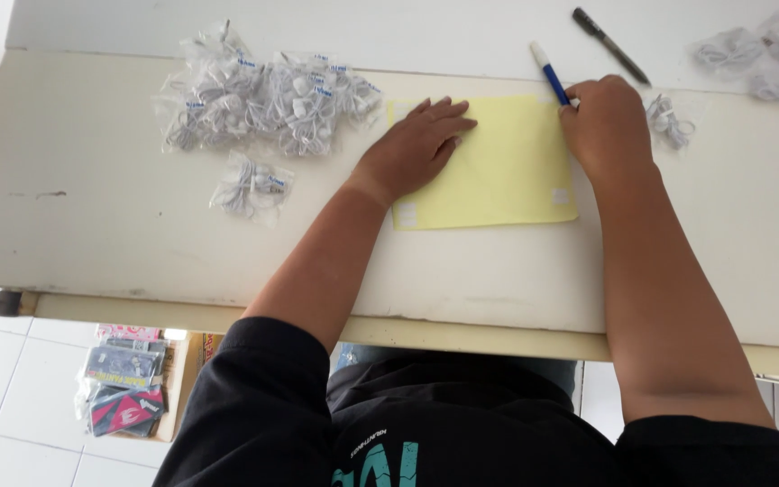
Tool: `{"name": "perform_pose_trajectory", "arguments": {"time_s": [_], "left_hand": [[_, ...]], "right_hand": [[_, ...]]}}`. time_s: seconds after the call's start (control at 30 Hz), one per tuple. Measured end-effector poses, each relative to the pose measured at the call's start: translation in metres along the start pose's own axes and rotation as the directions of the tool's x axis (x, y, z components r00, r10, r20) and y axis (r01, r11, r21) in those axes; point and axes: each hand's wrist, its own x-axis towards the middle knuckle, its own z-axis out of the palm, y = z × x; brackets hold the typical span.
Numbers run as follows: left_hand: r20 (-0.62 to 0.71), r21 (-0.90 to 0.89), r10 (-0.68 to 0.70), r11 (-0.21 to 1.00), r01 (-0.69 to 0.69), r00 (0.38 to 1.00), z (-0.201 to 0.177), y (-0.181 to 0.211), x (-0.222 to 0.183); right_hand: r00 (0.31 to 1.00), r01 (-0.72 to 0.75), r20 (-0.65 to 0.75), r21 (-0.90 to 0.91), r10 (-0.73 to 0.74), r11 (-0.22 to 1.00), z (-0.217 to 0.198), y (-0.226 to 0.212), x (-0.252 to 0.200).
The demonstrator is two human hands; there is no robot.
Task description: The person untangles a pair of white earphones by hand, coils the cable, and then places them into a small plastic bag before writing on a sheet of paper.
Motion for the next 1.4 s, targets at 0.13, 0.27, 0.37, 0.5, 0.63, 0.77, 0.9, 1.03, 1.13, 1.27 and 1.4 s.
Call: {"name": "perform_pose_trajectory", "arguments": {"time_s": [0.13, 0.27, 0.37, 0.5, 0.63, 0.77, 0.9, 1.03, 1.13, 1.27, 1.4], "left_hand": [[0.028, -0.020, -0.070, 0.997, 0.071, 0.997, -0.006, 0.010, -0.002], [0.004, 0.023, -0.007, 1.000, 0.007, 1.000, 0.001, 0.000, -0.001], [0.005, 0.074, -0.055, 0.996, 0.054, 0.998, 0.000, 0.001, 0.003], [0.032, 0.056, -0.163, 0.985, 0.161, 0.986, -0.008, 0.012, -0.003], [-0.004, 0.048, -0.095, 0.994, 0.095, 0.995, -0.008, 0.018, -0.011], [-0.178, 0.060, 0.024, 0.998, -0.013, 0.984, -0.010, 0.023, -0.009], [-0.207, -0.174, -0.152, 0.978, 0.116, 0.967, -0.026, 0.046, 0.005], [-0.343, -0.173, 0.052, 0.978, -0.118, 0.938, 0.008, 0.074, 0.062], [-0.454, -0.190, 0.193, 0.933, -0.306, 0.870, 0.067, 0.096, 0.115], [-0.024, 0.154, -0.089, 0.984, 0.092, 0.996, 0.102, 0.139, 0.160], [0.102, 0.419, -0.160, 0.902, 0.104, 0.982, 0.125, 0.151, 0.170]], "right_hand": [[1.000, -0.008, -0.015, 0.003, 0.008, 1.000, 0.008, 0.005, -0.002], [0.981, 0.133, -0.139, -0.013, -0.133, 0.991, 0.024, 0.025, 0.003], [0.959, 0.193, -0.200, -0.065, -0.202, 0.979, 0.028, 0.035, 0.007], [0.989, 0.099, -0.113, 0.072, -0.091, 0.992, -0.005, -0.001, -0.022], [0.987, 0.124, -0.118, 0.147, -0.107, 0.981, -0.013, 0.005, -0.024], [0.999, 0.039, -0.016, 0.176, -0.037, 0.984, -0.068, -0.016, -0.031], [0.996, -0.008, -0.088, 0.251, 0.031, 0.968, -0.118, -0.001, -0.047], [0.972, -0.047, -0.218, 0.169, 0.084, 0.985, -0.115, 0.069, -0.058], [0.930, -0.047, -0.347, 0.206, 0.118, 0.978, -0.095, 0.103, -0.070], [0.937, -0.199, -0.238, 0.240, 0.256, 0.950, -0.071, 0.107, -0.075], [0.926, -0.359, -0.048, 0.196, 0.374, 0.913, -0.051, 0.115, -0.068]]}}
